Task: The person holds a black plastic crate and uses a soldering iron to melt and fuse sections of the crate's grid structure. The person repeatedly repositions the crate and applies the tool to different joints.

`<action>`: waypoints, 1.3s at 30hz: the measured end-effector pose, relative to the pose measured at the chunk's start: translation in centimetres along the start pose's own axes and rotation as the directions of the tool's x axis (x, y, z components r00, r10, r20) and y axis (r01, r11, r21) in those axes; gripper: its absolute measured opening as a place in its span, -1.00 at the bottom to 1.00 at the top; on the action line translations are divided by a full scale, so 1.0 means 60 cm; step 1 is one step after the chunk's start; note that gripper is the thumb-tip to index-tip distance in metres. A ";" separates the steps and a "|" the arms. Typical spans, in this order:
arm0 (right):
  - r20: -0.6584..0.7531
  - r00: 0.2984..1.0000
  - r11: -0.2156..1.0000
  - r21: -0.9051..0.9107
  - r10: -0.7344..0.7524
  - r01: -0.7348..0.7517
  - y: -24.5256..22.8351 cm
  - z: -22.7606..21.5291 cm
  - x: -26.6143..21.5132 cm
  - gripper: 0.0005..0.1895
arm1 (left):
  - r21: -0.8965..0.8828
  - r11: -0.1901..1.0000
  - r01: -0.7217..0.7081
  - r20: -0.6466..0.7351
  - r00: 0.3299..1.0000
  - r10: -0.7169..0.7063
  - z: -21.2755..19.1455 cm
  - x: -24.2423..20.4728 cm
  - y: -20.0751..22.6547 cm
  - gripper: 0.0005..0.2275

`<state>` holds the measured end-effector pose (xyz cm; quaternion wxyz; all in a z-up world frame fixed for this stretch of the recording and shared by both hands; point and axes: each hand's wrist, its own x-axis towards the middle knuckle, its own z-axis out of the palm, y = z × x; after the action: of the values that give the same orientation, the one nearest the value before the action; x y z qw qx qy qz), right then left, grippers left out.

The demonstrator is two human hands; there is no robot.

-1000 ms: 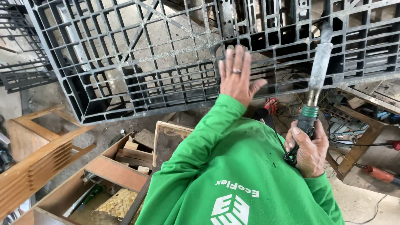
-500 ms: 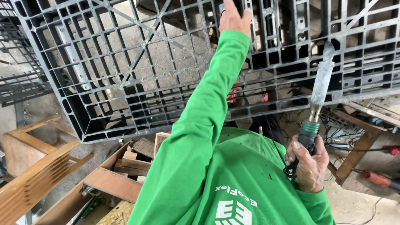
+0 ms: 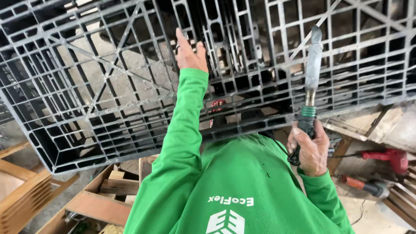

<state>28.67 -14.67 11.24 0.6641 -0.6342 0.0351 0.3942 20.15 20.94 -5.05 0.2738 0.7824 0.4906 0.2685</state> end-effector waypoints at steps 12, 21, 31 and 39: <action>0.012 0.996 0.993 -0.068 -0.092 0.093 -0.091 -0.166 0.219 -0.78 | 0.004 0.957 -0.290 0.131 0.949 0.287 0.184 -0.015 0.338 -0.58; 0.021 0.996 0.989 -0.116 -0.089 0.091 -0.152 -0.222 0.362 -0.84 | 0.160 0.879 -0.449 0.237 0.882 0.408 0.396 0.050 0.422 -0.64; -0.011 0.999 0.994 -0.102 -0.048 0.047 -0.172 -0.258 0.312 -0.84 | 0.248 0.912 -0.326 0.377 0.900 0.219 0.369 0.058 0.494 -0.80; -0.158 0.983 0.993 -0.083 -0.095 0.083 -0.103 -0.289 0.166 -0.77 | 0.375 0.878 -0.298 0.687 0.725 -0.048 0.400 0.071 0.481 -0.70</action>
<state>46.88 -24.26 7.47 0.6514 -0.6898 0.0454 0.3126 56.20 10.21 -1.37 0.2204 0.8994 0.3501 -0.1409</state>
